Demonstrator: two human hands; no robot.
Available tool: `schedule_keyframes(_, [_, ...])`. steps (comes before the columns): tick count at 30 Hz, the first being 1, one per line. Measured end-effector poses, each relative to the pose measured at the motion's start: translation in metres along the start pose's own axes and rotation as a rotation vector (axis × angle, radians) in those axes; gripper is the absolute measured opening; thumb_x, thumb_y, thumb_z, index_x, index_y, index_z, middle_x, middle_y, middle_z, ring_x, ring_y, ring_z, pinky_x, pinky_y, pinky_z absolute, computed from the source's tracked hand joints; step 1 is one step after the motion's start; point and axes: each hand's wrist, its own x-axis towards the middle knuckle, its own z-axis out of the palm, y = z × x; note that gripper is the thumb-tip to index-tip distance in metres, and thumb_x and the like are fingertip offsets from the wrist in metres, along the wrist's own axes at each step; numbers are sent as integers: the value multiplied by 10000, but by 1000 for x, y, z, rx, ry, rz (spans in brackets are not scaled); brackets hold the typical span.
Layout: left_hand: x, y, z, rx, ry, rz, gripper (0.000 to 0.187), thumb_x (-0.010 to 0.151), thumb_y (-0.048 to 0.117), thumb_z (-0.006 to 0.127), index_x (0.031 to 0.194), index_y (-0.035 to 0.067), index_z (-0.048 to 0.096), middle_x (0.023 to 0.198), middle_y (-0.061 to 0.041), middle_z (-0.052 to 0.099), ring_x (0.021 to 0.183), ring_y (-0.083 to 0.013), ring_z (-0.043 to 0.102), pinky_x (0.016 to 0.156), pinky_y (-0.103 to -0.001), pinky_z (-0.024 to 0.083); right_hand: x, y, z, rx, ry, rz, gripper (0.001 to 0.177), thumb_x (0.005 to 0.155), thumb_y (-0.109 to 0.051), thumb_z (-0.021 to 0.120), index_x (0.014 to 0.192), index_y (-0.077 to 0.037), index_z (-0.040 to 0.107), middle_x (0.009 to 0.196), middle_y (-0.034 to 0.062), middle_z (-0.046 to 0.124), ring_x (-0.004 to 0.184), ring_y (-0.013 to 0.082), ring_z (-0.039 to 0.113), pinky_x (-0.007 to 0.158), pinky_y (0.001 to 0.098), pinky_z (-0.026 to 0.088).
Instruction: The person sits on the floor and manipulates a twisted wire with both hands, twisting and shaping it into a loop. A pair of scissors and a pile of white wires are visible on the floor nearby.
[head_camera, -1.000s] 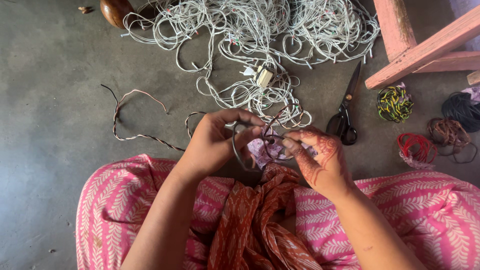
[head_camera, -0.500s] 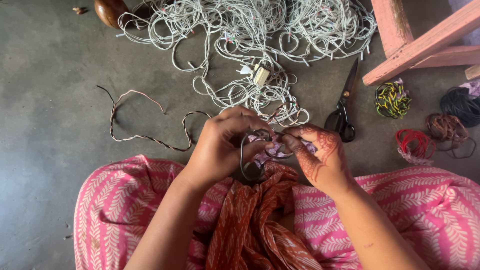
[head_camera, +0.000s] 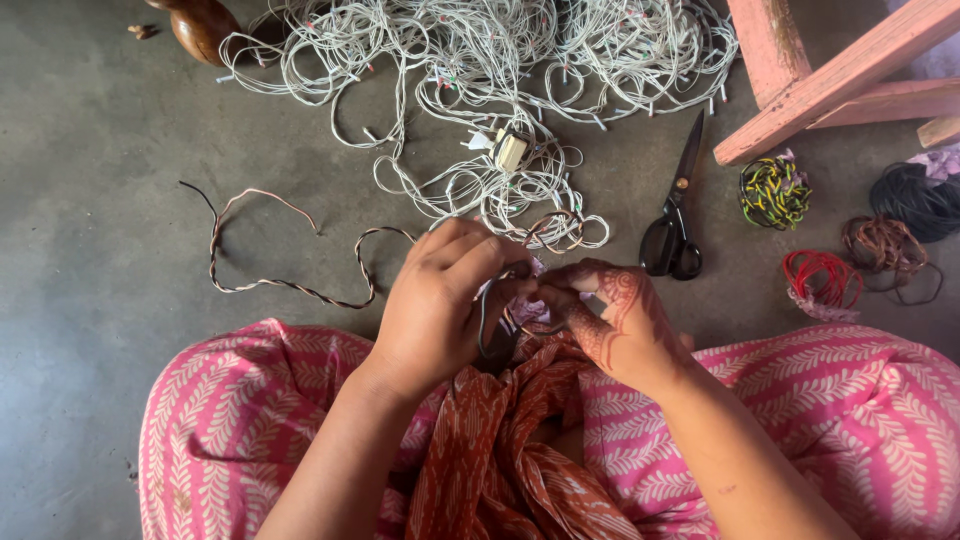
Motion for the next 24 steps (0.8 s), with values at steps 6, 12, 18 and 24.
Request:
schedule_keyframes(6, [2,4,0,90,16,-136,182,888,120,778,1042,78,690,928,-105,695,925,-342,652,809,-444,486,2,0,3,24,14,14,174,944,33,672,1104,-17,716,1032,62,788,951,121,727,846,271,583])
schedule_keyframes(12, [6,5,-2,-87,5,-278,279,823,96,766,1074,32,662,953,-145,696,892,-351,687,746,-430,542,7,-14,1,-184,13,-104,231,905,2,677,1124,-37,739,1022,84,778,927,181,770,820,284,608])
schedule_keyframes(18, [4,-2,7,-3,-50,-227,204,847,114,787,1037,85,719,935,-117,716,901,-341,688,762,-431,544,4,-15,6,-265,-63,98,192,932,-94,739,1116,-43,757,1000,60,810,893,133,753,807,279,585])
schedule_keyframes(24, [5,2,5,-21,-82,-141,262,807,71,769,1064,91,727,1000,-92,707,981,-328,663,829,-420,543,5,16,5,510,-39,215,232,957,-30,623,1164,30,709,1086,60,778,992,140,720,924,311,579])
